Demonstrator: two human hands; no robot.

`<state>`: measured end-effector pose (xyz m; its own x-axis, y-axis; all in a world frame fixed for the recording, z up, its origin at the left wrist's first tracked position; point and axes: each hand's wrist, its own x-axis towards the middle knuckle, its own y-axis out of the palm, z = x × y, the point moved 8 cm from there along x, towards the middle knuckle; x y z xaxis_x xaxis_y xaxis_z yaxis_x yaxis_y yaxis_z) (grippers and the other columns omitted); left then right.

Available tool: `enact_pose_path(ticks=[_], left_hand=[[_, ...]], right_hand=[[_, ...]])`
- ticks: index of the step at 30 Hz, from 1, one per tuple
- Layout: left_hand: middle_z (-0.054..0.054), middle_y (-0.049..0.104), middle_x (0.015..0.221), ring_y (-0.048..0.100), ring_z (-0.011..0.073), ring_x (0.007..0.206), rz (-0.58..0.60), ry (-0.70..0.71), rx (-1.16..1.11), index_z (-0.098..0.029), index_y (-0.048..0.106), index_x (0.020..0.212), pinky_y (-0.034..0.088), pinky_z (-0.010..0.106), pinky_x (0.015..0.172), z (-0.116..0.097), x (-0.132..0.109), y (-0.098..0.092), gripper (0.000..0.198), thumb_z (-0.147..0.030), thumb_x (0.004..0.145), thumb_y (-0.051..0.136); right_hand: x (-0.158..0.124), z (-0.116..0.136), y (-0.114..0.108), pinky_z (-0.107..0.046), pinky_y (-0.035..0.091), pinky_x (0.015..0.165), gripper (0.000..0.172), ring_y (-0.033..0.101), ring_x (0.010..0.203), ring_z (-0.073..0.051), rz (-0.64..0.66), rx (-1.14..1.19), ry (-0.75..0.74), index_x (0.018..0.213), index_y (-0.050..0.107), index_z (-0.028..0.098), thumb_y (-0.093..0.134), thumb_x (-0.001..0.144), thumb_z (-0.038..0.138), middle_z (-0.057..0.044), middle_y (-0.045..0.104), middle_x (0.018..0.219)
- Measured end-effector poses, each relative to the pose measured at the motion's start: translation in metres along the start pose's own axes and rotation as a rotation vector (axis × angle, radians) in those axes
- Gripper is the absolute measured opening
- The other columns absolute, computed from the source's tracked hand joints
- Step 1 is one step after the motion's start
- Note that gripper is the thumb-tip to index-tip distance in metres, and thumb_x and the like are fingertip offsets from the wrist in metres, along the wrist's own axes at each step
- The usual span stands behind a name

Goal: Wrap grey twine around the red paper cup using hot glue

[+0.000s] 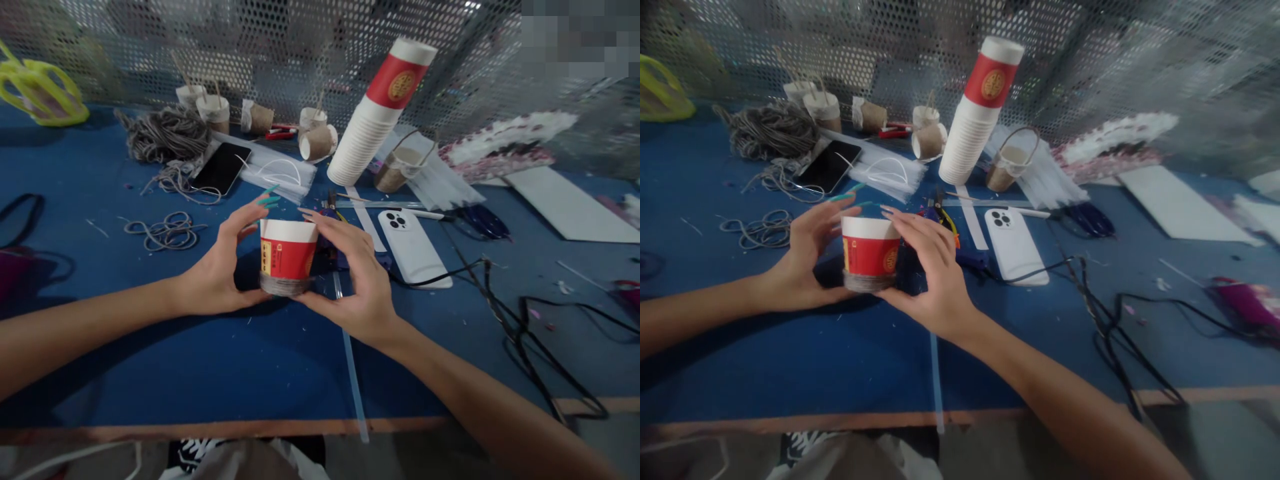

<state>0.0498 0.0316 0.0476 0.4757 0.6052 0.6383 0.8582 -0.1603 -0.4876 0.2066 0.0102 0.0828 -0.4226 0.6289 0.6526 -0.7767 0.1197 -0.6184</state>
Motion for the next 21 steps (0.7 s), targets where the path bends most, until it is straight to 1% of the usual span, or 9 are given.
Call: enact_pose_path(ticks=[1, 2, 5, 8, 11, 14, 17, 19, 21], left_hand=[[0.019, 0.027, 0.153, 0.034, 0.0394, 0.142, -0.027, 0.022, 0.065, -0.031, 0.013, 0.148, 0.044, 0.063, 0.107, -0.001, -0.001, -0.002, 0.11, -0.031, 0.064, 0.085], [0.019, 0.031, 0.15, 0.037, 0.0394, 0.14, -0.025, 0.037, 0.119, -0.03, 0.015, 0.149, 0.044, 0.063, 0.107, -0.003, -0.002, -0.002, 0.111, -0.034, 0.063, 0.085], [0.017, 0.045, 0.138, 0.049, 0.0337, 0.129, 0.038, 0.051, 0.223, -0.028, 0.02, 0.149, 0.048, 0.056, 0.106, -0.008, -0.003, 0.001, 0.103, -0.034, 0.068, 0.083], [0.017, 0.044, 0.136, 0.049, 0.0333, 0.128, 0.033, 0.043, 0.261, -0.026, 0.023, 0.149, 0.051, 0.051, 0.104, -0.013, -0.003, 0.0, 0.099, -0.031, 0.07, 0.082], [0.015, 0.044, 0.13, 0.051, 0.0327, 0.122, -0.028, 0.021, 0.254, -0.027, 0.027, 0.148, 0.055, 0.05, 0.098, -0.014, -0.003, -0.005, 0.095, -0.034, 0.07, 0.081], [0.014, 0.044, 0.126, 0.052, 0.0308, 0.118, -0.002, 0.038, 0.267, -0.028, 0.024, 0.149, 0.058, 0.048, 0.092, -0.016, -0.003, -0.003, 0.096, -0.036, 0.072, 0.08], [0.013, 0.044, 0.126, 0.052, 0.0292, 0.116, 0.019, 0.021, 0.288, -0.029, 0.022, 0.149, 0.06, 0.046, 0.091, -0.016, -0.003, -0.002, 0.097, -0.038, 0.072, 0.08], [0.013, 0.045, 0.125, 0.054, 0.0289, 0.115, -0.008, 0.024, 0.304, -0.029, 0.025, 0.148, 0.059, 0.045, 0.093, -0.017, -0.003, -0.003, 0.095, -0.038, 0.071, 0.081], [0.014, 0.047, 0.123, 0.055, 0.0297, 0.116, -0.049, 0.082, 0.353, -0.025, 0.027, 0.148, 0.059, 0.045, 0.094, -0.023, -0.003, -0.004, 0.095, -0.037, 0.071, 0.081]], right_hand=[[0.0, 0.003, 0.002, -0.056, 0.041, 0.108, 0.075, 0.052, 0.13, -0.032, 0.014, -0.042, -0.028, 0.14, 0.044, 0.028, 0.08, 0.074, 0.035, -0.012, 0.059, 0.138], [-0.001, 0.005, 0.004, -0.056, 0.041, 0.109, 0.076, 0.052, 0.13, -0.033, 0.031, -0.071, -0.047, 0.141, 0.043, 0.027, 0.079, 0.075, 0.036, -0.013, 0.059, 0.138], [-0.004, 0.006, 0.01, -0.054, 0.041, 0.11, 0.08, 0.051, 0.131, -0.033, 0.077, -0.083, -0.047, 0.145, 0.039, 0.026, 0.077, 0.076, 0.042, -0.014, 0.058, 0.14], [-0.007, 0.004, 0.015, -0.053, 0.04, 0.112, 0.094, 0.047, 0.136, -0.033, 0.107, 0.011, -0.009, 0.15, 0.03, 0.026, 0.075, 0.073, 0.054, -0.015, 0.049, 0.147], [-0.008, -0.001, 0.016, -0.052, 0.036, 0.116, 0.102, 0.035, 0.144, -0.031, 0.112, 0.085, 0.032, 0.152, 0.022, 0.027, 0.076, 0.07, 0.055, -0.016, 0.037, 0.156], [-0.009, -0.004, 0.017, -0.052, 0.033, 0.118, 0.102, 0.03, 0.147, -0.031, 0.121, 0.126, 0.044, 0.152, 0.022, 0.027, 0.078, 0.071, 0.051, -0.015, 0.031, 0.159], [-0.011, -0.006, 0.019, -0.053, 0.03, 0.119, 0.102, 0.029, 0.147, -0.033, 0.146, 0.206, 0.082, 0.151, 0.026, 0.026, 0.078, 0.069, 0.055, -0.016, 0.029, 0.159], [-0.012, -0.008, 0.022, -0.053, 0.029, 0.119, 0.099, 0.028, 0.147, -0.033, 0.166, 0.287, 0.152, 0.151, 0.027, 0.024, 0.076, 0.071, 0.056, -0.015, 0.026, 0.161], [-0.013, -0.008, 0.025, -0.051, 0.03, 0.119, 0.094, 0.029, 0.147, -0.032, 0.168, 0.381, 0.218, 0.15, 0.027, 0.023, 0.073, 0.075, 0.055, -0.015, 0.024, 0.162]])
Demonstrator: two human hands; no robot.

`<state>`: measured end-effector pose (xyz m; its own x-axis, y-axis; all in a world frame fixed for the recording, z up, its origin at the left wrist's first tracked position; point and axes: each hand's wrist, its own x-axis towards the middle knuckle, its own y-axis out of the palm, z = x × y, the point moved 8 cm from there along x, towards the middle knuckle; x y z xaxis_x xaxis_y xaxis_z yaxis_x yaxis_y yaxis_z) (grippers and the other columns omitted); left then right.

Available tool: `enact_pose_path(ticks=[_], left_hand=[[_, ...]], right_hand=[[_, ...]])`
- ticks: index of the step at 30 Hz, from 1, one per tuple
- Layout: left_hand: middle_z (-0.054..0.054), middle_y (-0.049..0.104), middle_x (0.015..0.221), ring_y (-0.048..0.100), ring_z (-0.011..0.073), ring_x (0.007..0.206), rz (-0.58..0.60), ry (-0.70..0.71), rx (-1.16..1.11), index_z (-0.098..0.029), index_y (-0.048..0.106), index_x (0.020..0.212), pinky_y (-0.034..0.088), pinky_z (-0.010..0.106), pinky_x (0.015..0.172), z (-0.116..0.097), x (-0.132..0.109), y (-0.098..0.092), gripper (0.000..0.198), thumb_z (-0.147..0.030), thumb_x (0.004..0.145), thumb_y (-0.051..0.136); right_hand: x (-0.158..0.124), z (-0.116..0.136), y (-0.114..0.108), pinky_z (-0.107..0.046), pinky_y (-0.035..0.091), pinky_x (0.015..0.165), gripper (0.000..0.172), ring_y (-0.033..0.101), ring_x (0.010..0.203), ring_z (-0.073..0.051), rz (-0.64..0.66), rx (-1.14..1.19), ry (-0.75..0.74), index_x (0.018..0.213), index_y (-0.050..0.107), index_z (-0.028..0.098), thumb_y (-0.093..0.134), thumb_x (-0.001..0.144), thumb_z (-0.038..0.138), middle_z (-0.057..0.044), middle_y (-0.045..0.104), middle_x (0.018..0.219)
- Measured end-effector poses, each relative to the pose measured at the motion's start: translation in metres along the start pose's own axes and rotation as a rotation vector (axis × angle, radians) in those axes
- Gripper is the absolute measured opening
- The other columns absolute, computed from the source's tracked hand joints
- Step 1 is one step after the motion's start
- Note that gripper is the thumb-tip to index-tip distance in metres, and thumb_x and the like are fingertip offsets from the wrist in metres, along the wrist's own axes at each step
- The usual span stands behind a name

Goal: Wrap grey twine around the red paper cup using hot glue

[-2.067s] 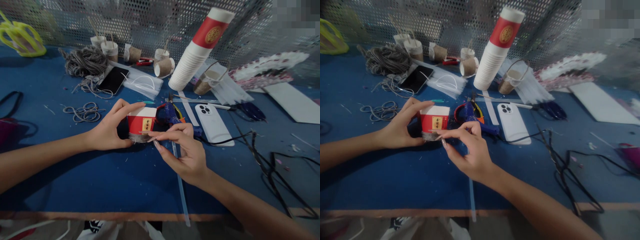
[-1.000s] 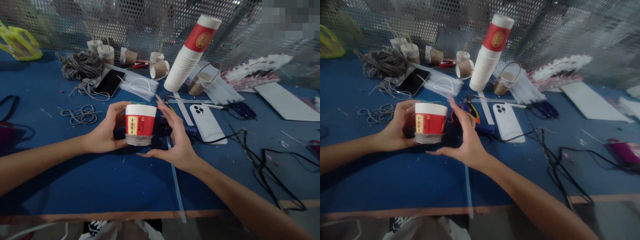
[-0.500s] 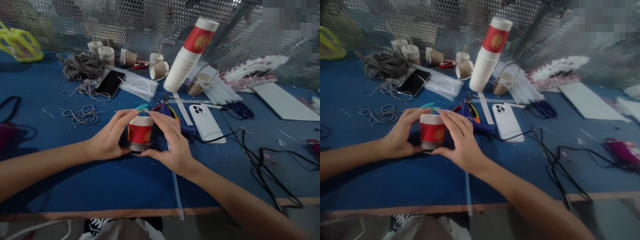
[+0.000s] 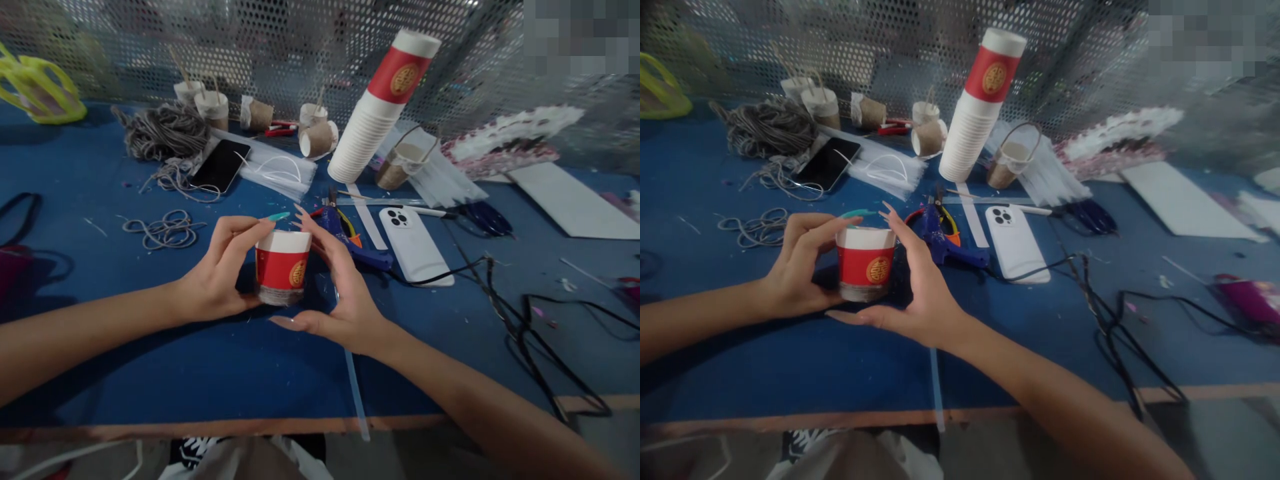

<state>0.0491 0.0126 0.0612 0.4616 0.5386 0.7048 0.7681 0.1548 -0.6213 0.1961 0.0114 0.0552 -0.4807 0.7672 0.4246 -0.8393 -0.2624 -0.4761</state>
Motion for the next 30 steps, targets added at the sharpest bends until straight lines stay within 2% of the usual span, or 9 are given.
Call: enact_pose_path(ticks=[4, 7, 12, 16, 20, 23, 25, 27, 30], left_hand=[[0.017, 0.052, 0.122, 0.059, 0.0295, 0.111, -0.137, 0.181, 0.169, -0.019, 0.031, 0.146, 0.063, 0.044, 0.085, -0.014, -0.004, -0.006, 0.089, -0.046, 0.074, 0.077], [0.013, 0.053, 0.117, 0.061, 0.0283, 0.107, -0.205, 0.22, 0.196, -0.023, 0.036, 0.143, 0.065, 0.044, 0.082, -0.017, -0.006, -0.01, 0.084, -0.052, 0.074, 0.075], [0.013, 0.052, 0.112, 0.06, 0.0278, 0.103, -0.209, 0.171, 0.157, -0.019, 0.032, 0.145, 0.065, 0.045, 0.08, -0.016, -0.006, -0.011, 0.097, -0.055, 0.068, 0.078], [0.012, 0.05, 0.112, 0.059, 0.0275, 0.103, -0.185, 0.115, 0.091, -0.026, 0.032, 0.145, 0.065, 0.046, 0.082, -0.012, -0.006, -0.011, 0.092, -0.053, 0.07, 0.078], [0.011, 0.047, 0.114, 0.058, 0.0275, 0.106, -0.164, 0.074, -0.003, -0.029, 0.032, 0.144, 0.066, 0.045, 0.08, -0.004, -0.008, -0.008, 0.09, -0.048, 0.07, 0.08], [0.012, 0.04, 0.119, 0.055, 0.0292, 0.113, -0.122, -0.019, -0.176, -0.029, 0.031, 0.143, 0.067, 0.044, 0.079, 0.007, -0.01, -0.003, 0.093, -0.047, 0.067, 0.082], [0.013, 0.038, 0.122, 0.053, 0.0303, 0.118, -0.103, -0.076, -0.247, -0.029, 0.033, 0.142, 0.066, 0.046, 0.083, 0.012, -0.01, 0.0, 0.09, -0.041, 0.067, 0.083], [0.013, 0.038, 0.122, 0.052, 0.0317, 0.121, -0.093, -0.112, -0.274, -0.03, 0.034, 0.141, 0.065, 0.048, 0.086, 0.014, -0.009, 0.001, 0.089, -0.032, 0.067, 0.083], [0.013, 0.037, 0.124, 0.051, 0.0326, 0.122, -0.095, -0.125, -0.28, -0.03, 0.033, 0.141, 0.064, 0.049, 0.088, 0.016, -0.008, 0.001, 0.091, -0.029, 0.065, 0.084]], right_hand=[[0.002, -0.001, 0.004, -0.049, 0.035, 0.117, 0.081, 0.036, 0.143, -0.03, -0.041, 0.141, 0.018, 0.147, 0.031, 0.026, 0.072, 0.08, 0.046, -0.013, 0.027, 0.16], [0.003, -0.004, 0.004, -0.048, 0.042, 0.112, 0.072, 0.043, 0.138, -0.029, -0.051, 0.194, 0.008, 0.141, 0.038, 0.031, 0.076, 0.08, 0.037, -0.009, 0.037, 0.155], [0.002, -0.01, 0.003, -0.046, 0.048, 0.105, 0.07, 0.048, 0.133, -0.029, -0.066, 0.256, -0.004, 0.136, 0.043, 0.032, 0.077, 0.076, 0.046, -0.009, 0.043, 0.148], [0.002, -0.013, 0.003, -0.047, 0.052, 0.101, 0.065, 0.052, 0.127, -0.028, -0.069, 0.237, 0.025, 0.133, 0.046, 0.032, 0.073, 0.077, 0.051, -0.009, 0.049, 0.142], [0.004, -0.009, 0.0, -0.043, 0.055, 0.096, 0.057, 0.056, 0.122, -0.026, -0.062, 0.239, 0.013, 0.133, 0.047, 0.032, 0.071, 0.082, 0.045, -0.008, 0.05, 0.143], [0.005, -0.008, -0.011, -0.042, 0.055, 0.093, 0.041, 0.06, 0.113, -0.022, -0.141, 0.206, 0.018, 0.132, 0.05, 0.03, 0.058, 0.093, 0.042, -0.008, 0.05, 0.143], [0.004, -0.009, -0.026, -0.039, 0.055, 0.089, 0.028, 0.063, 0.103, -0.019, -0.274, 0.128, 0.029, 0.122, 0.057, 0.028, 0.047, 0.099, 0.038, -0.007, 0.058, 0.132], [0.001, -0.009, -0.039, -0.034, 0.055, 0.081, 0.023, 0.064, 0.089, -0.016, -0.397, 0.033, 0.044, 0.104, 0.064, 0.025, 0.043, 0.101, 0.035, -0.005, 0.067, 0.107], [0.0, -0.013, -0.043, -0.026, 0.052, 0.066, 0.026, 0.059, 0.067, -0.01, -0.392, 0.023, 0.106, 0.083, 0.063, 0.022, 0.046, 0.1, 0.032, 0.0, 0.065, 0.079]])
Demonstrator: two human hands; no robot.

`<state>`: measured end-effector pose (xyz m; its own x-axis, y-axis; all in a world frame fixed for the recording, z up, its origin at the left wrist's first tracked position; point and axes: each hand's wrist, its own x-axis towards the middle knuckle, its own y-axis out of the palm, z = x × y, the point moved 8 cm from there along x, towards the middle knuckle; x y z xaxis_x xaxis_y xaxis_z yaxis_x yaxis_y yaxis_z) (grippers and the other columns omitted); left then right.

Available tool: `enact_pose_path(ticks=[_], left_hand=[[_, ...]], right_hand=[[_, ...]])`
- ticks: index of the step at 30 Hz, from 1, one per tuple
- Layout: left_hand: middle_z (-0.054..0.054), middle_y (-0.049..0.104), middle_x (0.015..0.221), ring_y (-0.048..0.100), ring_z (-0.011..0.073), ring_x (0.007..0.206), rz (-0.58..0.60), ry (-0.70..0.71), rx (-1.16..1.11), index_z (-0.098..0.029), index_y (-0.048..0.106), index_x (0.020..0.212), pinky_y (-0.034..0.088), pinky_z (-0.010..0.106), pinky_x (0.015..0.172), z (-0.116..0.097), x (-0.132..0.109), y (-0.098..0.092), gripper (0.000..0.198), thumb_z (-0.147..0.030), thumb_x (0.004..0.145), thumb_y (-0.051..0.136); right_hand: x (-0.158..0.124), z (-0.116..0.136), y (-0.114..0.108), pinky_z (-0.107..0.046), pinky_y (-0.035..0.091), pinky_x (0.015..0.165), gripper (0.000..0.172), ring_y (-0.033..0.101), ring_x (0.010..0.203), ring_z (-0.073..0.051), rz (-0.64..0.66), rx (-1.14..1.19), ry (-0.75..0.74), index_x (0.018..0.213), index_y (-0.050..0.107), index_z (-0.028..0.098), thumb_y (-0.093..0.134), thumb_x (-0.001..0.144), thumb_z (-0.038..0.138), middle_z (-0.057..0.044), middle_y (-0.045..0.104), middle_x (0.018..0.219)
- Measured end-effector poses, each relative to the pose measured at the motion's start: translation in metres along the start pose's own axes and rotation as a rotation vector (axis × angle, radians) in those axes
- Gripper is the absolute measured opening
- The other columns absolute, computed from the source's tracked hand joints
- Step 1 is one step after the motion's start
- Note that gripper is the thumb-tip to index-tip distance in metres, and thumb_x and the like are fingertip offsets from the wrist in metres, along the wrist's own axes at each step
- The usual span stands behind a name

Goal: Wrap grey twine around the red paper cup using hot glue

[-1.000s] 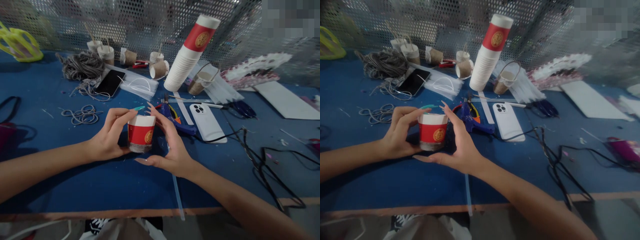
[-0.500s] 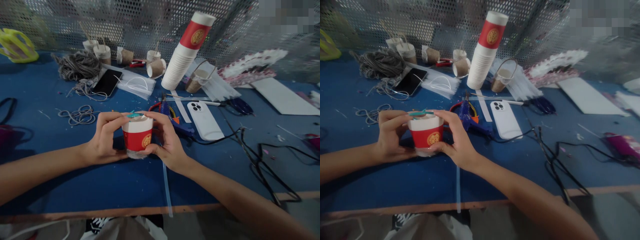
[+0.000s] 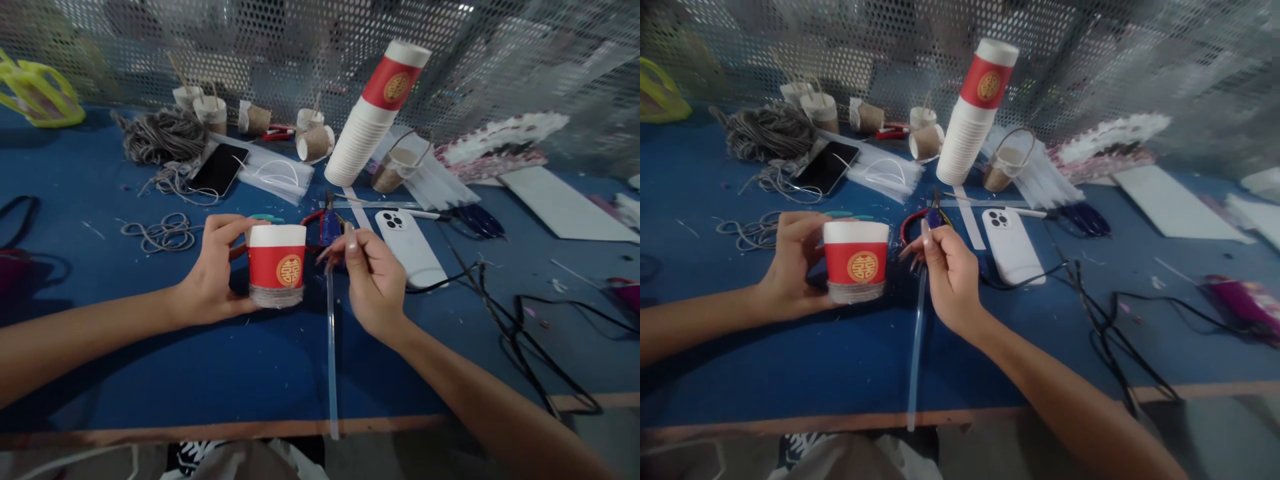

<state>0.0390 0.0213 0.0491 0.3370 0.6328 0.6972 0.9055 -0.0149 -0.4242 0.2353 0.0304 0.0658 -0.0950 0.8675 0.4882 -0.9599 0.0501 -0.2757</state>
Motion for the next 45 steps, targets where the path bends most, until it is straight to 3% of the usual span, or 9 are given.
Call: enact_pose_path(ticks=[5, 18, 26, 31, 35, 45], left_hand=[[0.014, 0.036, 0.125, 0.052, 0.0313, 0.121, -0.014, -0.001, 0.019, -0.028, 0.029, 0.143, 0.064, 0.048, 0.086, 0.003, 0.002, 0.0, 0.089, -0.035, 0.07, 0.08], [0.012, 0.036, 0.126, 0.057, 0.0292, 0.118, -0.026, 0.0, 0.037, -0.03, 0.027, 0.143, 0.064, 0.048, 0.087, 0.007, 0.005, 0.0, 0.089, -0.04, 0.071, 0.079], [0.015, 0.038, 0.128, 0.056, 0.0321, 0.118, -0.028, -0.02, 0.049, -0.025, 0.031, 0.142, 0.064, 0.05, 0.088, 0.008, 0.005, -0.001, 0.088, -0.035, 0.07, 0.081], [0.015, 0.036, 0.127, 0.05, 0.0324, 0.123, -0.034, 0.015, 0.084, -0.02, 0.031, 0.141, 0.061, 0.05, 0.091, 0.004, 0.004, -0.001, 0.096, -0.04, 0.064, 0.085], [0.016, 0.036, 0.126, 0.052, 0.0315, 0.122, -0.023, 0.044, 0.098, -0.019, 0.032, 0.14, 0.06, 0.048, 0.094, 0.001, 0.003, -0.001, 0.098, -0.032, 0.061, 0.088], [0.015, 0.038, 0.123, 0.055, 0.0317, 0.114, -0.042, 0.086, 0.198, -0.02, 0.032, 0.14, 0.061, 0.052, 0.089, 0.003, -0.001, -0.003, 0.108, -0.04, 0.053, 0.092]], right_hand=[[-0.006, -0.01, 0.016, -0.024, 0.051, 0.054, 0.02, 0.058, 0.058, -0.009, 0.188, 0.215, 0.19, 0.088, 0.064, 0.02, 0.052, 0.097, 0.033, 0.0, 0.066, 0.081], [-0.009, -0.015, 0.021, -0.022, 0.053, 0.054, 0.015, 0.056, 0.064, -0.008, 0.199, 0.349, 0.262, 0.107, 0.06, 0.022, 0.052, 0.097, 0.03, -0.001, 0.06, 0.089], [-0.012, -0.001, 0.015, -0.031, 0.057, 0.074, 0.024, 0.06, 0.084, -0.013, 0.172, 0.164, 0.053, 0.12, 0.052, 0.024, 0.053, 0.096, 0.027, -0.006, 0.058, 0.108], [-0.017, 0.01, 0.018, -0.027, 0.054, 0.07, 0.009, 0.059, 0.08, -0.012, 0.161, 0.115, 0.001, 0.105, 0.054, 0.023, 0.051, 0.097, 0.024, -0.003, 0.058, 0.095], [-0.019, 0.02, 0.013, -0.031, 0.055, 0.081, 0.014, 0.063, 0.091, -0.014, 0.115, 0.176, -0.081, 0.105, 0.057, 0.022, 0.047, 0.098, 0.017, -0.005, 0.061, 0.103], [-0.025, 0.032, 0.015, -0.036, 0.061, 0.077, 0.015, 0.067, 0.091, -0.018, 0.17, 0.195, -0.108, 0.105, 0.059, 0.021, 0.048, 0.096, 0.016, -0.008, 0.065, 0.101]])
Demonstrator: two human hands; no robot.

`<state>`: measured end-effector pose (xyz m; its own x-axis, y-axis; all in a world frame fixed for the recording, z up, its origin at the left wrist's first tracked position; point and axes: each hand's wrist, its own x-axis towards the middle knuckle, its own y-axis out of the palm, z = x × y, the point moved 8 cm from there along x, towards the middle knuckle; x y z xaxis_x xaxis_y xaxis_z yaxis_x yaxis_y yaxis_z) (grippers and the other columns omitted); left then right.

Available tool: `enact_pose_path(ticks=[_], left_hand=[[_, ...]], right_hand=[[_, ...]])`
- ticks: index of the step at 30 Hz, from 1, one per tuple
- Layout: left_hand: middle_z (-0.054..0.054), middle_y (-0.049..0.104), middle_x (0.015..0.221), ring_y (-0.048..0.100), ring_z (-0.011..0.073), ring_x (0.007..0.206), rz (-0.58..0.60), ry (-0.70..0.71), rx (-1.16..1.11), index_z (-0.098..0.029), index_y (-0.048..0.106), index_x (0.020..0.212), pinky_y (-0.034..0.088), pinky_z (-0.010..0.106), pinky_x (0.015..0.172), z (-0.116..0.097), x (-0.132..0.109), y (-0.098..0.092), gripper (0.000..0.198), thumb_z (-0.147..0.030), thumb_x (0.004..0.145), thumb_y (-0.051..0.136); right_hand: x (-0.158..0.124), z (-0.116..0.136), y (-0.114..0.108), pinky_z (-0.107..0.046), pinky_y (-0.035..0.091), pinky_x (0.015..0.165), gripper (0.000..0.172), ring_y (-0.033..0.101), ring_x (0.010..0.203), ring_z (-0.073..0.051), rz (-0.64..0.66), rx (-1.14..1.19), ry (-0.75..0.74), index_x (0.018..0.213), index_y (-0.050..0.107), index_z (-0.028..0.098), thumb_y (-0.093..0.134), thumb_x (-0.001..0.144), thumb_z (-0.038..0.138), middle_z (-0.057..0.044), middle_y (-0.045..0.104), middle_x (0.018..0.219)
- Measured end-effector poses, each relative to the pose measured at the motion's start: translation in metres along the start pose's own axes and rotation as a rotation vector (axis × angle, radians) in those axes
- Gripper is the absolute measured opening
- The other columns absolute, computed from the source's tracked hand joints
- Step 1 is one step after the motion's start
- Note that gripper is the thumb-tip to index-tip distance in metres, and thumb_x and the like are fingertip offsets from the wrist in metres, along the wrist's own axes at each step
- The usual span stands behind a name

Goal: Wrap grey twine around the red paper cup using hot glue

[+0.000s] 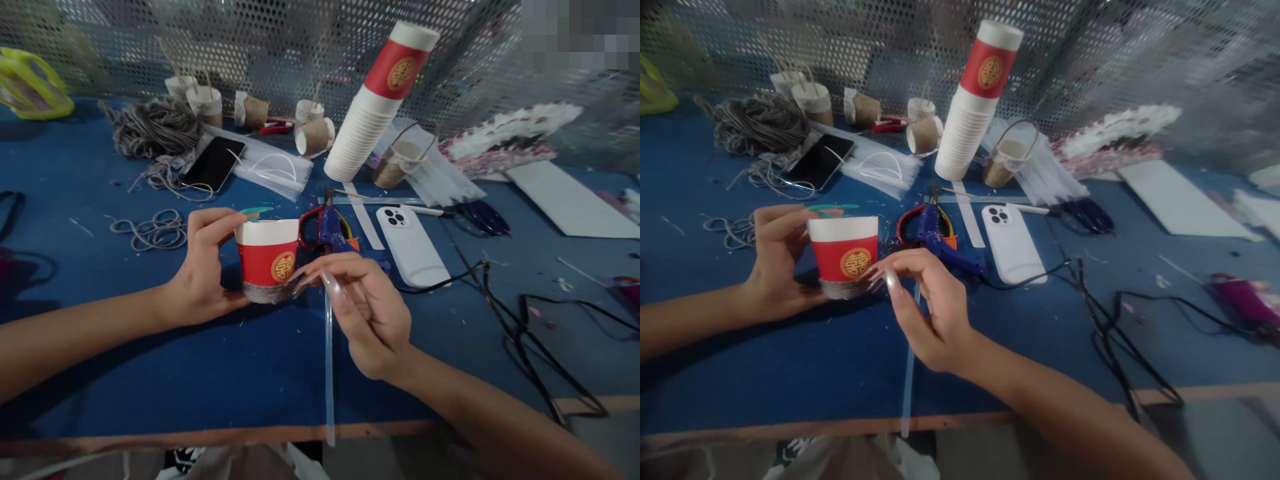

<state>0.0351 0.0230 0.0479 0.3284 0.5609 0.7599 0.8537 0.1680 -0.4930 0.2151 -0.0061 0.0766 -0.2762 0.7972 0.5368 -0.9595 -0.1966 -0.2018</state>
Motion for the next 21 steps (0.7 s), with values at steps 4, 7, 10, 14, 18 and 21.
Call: enact_pose_path(ticks=[4, 7, 10, 14, 18, 21], left_hand=[[0.014, 0.039, 0.122, 0.054, 0.031, 0.113, -0.002, 0.014, 0.038, -0.02, 0.031, 0.141, 0.06, 0.052, 0.09, -0.0007, 0.0002, -0.0007, 0.11, -0.041, 0.051, 0.092], [0.014, 0.039, 0.122, 0.053, 0.0312, 0.115, 0.0, 0.003, 0.017, -0.022, 0.031, 0.14, 0.059, 0.052, 0.092, 0.0001, 0.0004, -0.0004, 0.109, -0.042, 0.052, 0.092], [0.014, 0.037, 0.124, 0.053, 0.0325, 0.117, 0.002, -0.018, -0.031, -0.024, 0.031, 0.141, 0.059, 0.053, 0.092, 0.0017, 0.0002, 0.0005, 0.109, -0.043, 0.053, 0.091], [0.013, 0.037, 0.125, 0.053, 0.0325, 0.117, 0.009, -0.018, -0.055, -0.025, 0.029, 0.143, 0.059, 0.053, 0.092, 0.003, -0.0003, 0.001, 0.11, -0.041, 0.053, 0.092], [0.015, 0.037, 0.125, 0.053, 0.0333, 0.116, 0.028, -0.009, -0.032, -0.022, 0.031, 0.142, 0.058, 0.054, 0.093, 0.0036, -0.0008, 0.0012, 0.111, -0.042, 0.051, 0.092], [0.014, 0.038, 0.125, 0.053, 0.032, 0.116, 0.02, -0.026, -0.032, -0.023, 0.032, 0.14, 0.058, 0.053, 0.094, 0.0046, -0.0015, 0.0011, 0.108, -0.042, 0.052, 0.092]], right_hand=[[-0.0001, -0.0003, -0.0007, -0.036, 0.061, 0.077, 0.015, 0.067, 0.09, -0.018, -0.007, 0.015, -0.003, 0.104, 0.059, 0.021, 0.049, 0.095, 0.015, -0.007, 0.065, 0.099], [-0.0012, -0.0004, -0.0017, -0.038, 0.062, 0.074, 0.014, 0.068, 0.089, -0.019, -0.021, 0.028, -0.007, 0.104, 0.059, 0.021, 0.05, 0.094, 0.016, -0.007, 0.064, 0.099], [-0.0022, -0.0006, -0.0012, -0.038, 0.062, 0.073, 0.014, 0.068, 0.088, -0.019, -0.014, 0.047, -0.01, 0.105, 0.058, 0.022, 0.051, 0.094, 0.017, -0.008, 0.065, 0.101], [-0.0027, -0.0008, -0.0014, -0.038, 0.062, 0.074, 0.015, 0.068, 0.092, -0.02, -0.02, 0.054, -0.012, 0.105, 0.059, 0.022, 0.051, 0.094, 0.016, -0.008, 0.065, 0.103], [-0.0032, 0.0019, -0.0006, -0.04, 0.062, 0.075, 0.016, 0.068, 0.094, -0.021, -0.013, 0.04, -0.041, 0.106, 0.058, 0.021, 0.051, 0.093, 0.016, -0.009, 0.065, 0.103], [-0.0031, 0.0032, 0.0003, -0.04, 0.062, 0.073, 0.016, 0.068, 0.095, -0.023, 0.006, -0.006, -0.051, 0.106, 0.057, 0.021, 0.051, 0.092, 0.015, -0.01, 0.066, 0.102]])
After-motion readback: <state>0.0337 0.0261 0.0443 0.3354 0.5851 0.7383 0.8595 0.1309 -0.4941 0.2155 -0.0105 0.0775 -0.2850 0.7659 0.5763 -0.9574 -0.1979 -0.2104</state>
